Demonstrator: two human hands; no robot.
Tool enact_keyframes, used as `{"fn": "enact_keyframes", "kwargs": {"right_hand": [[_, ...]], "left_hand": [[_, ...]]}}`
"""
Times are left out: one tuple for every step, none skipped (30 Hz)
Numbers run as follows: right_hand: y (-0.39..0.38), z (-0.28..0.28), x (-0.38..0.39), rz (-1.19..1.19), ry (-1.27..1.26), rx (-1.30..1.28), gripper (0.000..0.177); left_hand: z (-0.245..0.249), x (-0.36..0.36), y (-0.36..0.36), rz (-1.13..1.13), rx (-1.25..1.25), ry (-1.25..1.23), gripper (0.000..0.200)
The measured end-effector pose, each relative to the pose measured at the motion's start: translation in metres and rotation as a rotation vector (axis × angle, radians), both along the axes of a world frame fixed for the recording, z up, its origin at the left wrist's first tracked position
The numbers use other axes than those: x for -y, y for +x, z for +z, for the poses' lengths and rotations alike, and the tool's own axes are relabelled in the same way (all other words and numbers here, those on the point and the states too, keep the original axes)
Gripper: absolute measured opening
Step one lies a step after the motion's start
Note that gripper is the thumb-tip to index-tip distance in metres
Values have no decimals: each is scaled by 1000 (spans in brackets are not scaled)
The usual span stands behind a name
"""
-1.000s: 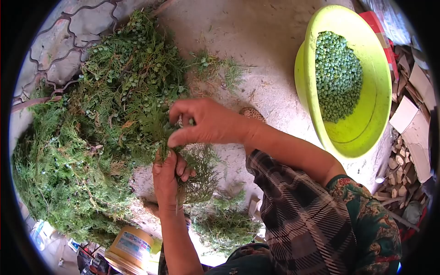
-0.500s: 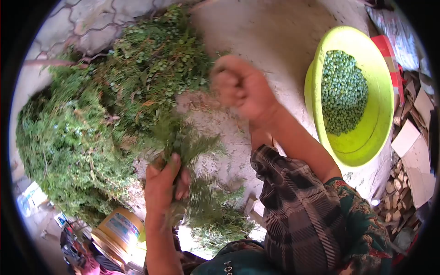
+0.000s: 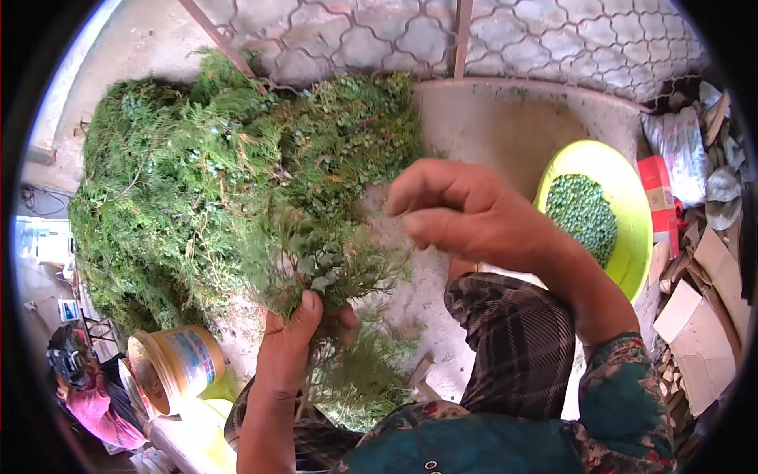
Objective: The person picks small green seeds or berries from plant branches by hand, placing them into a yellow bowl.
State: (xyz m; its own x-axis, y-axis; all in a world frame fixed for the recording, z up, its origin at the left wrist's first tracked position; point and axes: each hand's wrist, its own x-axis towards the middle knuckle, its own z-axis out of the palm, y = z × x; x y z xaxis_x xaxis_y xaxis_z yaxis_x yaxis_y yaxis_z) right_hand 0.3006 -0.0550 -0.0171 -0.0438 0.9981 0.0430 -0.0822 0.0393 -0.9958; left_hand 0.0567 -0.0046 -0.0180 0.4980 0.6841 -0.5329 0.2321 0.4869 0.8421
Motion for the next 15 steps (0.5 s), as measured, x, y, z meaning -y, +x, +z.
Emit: {"fn": "enact_keyframes", "kwargs": {"right_hand": [[-6,11,-1,0,11,22,25],[-14,26,-1,30,-72,111,27],[-23,39,-1,57,-158,200,29],[-34,41,-3,57,-215,159,34],[-43,44,-4,51,-207,176,34],[-52,46,-5,31,-137,194,33],[-60,48,-6,11,-68,210,32],[-66,49,-7,-3,37,271,29],[-71,48,-9,-6,42,283,29],[-75,45,-11,-26,134,367,27],[-80,44,-12,-46,226,454,24],[-83,48,-11,-107,257,494,19],[-86,49,-8,-107,250,501,19],[-88,49,-5,-181,281,569,18],[-90,50,-2,-256,315,638,17]], "left_hand": [[-2,2,-5,0,22,11,40],[-2,5,-9,30,77,-16,40],[-2,8,-12,59,132,-46,40],[-2,9,-17,-1,177,-18,42],[1,10,-19,-6,194,-10,42],[4,11,-22,-37,244,-22,43],[7,12,-24,-70,292,-33,45],[11,14,-27,-61,304,-48,44],[14,18,-28,-65,315,-43,44],[15,22,-28,43,294,-31,42],[15,24,-29,151,275,-21,41],[20,23,-29,147,284,-24,41],[26,19,-28,191,187,-14,36],[29,19,-31,233,85,-9,31],[27,17,-37,229,87,-17,31]]}}
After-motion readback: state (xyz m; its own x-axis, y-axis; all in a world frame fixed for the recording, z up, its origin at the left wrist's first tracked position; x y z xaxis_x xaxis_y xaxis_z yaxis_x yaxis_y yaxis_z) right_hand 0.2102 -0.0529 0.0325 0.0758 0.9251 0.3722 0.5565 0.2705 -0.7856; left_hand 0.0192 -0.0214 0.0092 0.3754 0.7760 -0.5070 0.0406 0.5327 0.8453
